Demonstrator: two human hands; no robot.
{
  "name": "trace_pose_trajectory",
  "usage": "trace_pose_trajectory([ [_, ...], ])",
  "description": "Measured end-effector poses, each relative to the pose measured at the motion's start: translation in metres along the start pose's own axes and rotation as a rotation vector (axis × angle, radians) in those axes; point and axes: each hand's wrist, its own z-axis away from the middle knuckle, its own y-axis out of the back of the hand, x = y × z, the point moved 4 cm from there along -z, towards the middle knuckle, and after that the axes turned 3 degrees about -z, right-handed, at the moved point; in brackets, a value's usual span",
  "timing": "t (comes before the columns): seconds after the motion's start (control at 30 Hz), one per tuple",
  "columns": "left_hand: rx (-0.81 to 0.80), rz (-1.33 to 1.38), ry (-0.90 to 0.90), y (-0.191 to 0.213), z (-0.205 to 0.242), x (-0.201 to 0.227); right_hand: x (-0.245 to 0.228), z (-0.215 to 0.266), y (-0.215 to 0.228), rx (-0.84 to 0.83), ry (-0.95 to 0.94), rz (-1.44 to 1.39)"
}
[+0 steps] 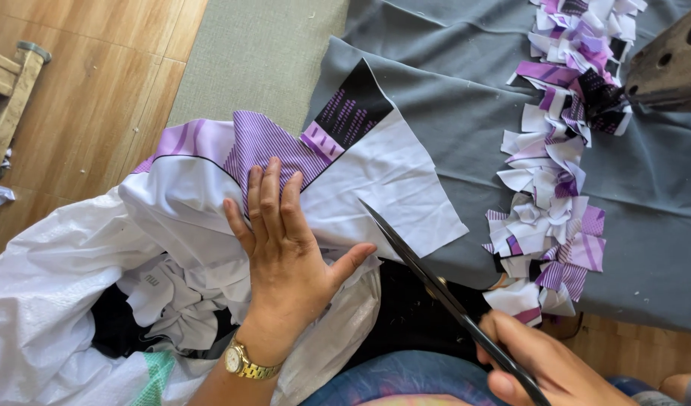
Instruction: The person cuts strips of white and purple patterned fabric from a garment using scissors. They then place the cut strips onto a larger piece of gray fabric laid out on a sewing machine table, arranging them in a line.
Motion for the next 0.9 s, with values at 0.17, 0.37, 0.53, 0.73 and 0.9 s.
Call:
trace_pose_trajectory([
  [0.17, 0.005, 0.026, -0.008, 0.002, 0.001, 0.0, -0.022, -0.016, -0.008, 0.056, -0.04, 0.082],
  [0.37, -0.006, 0.018, 0.0, 0.002, 0.001, 0.0, -0.033, -0.015, -0.001, 0.155, -0.235, 0.103],
  [0.53, 0.01, 0.01, -0.017, 0.004, 0.0, 0.001, -0.073, -0.027, -0.002, 0.093, -0.251, 0.135],
  [0.73, 0.01, 0.007, -0.004, 0.002, -0.001, 0.002, -0.072, -0.048, -0.002, 0.114, -0.146, 0.113],
  [0.9, 0.03, -0.006, -0.007, 0.001, 0.001, 0.001, -0.07, -0.054, -0.005, 0.114, -0.129, 0.054],
])
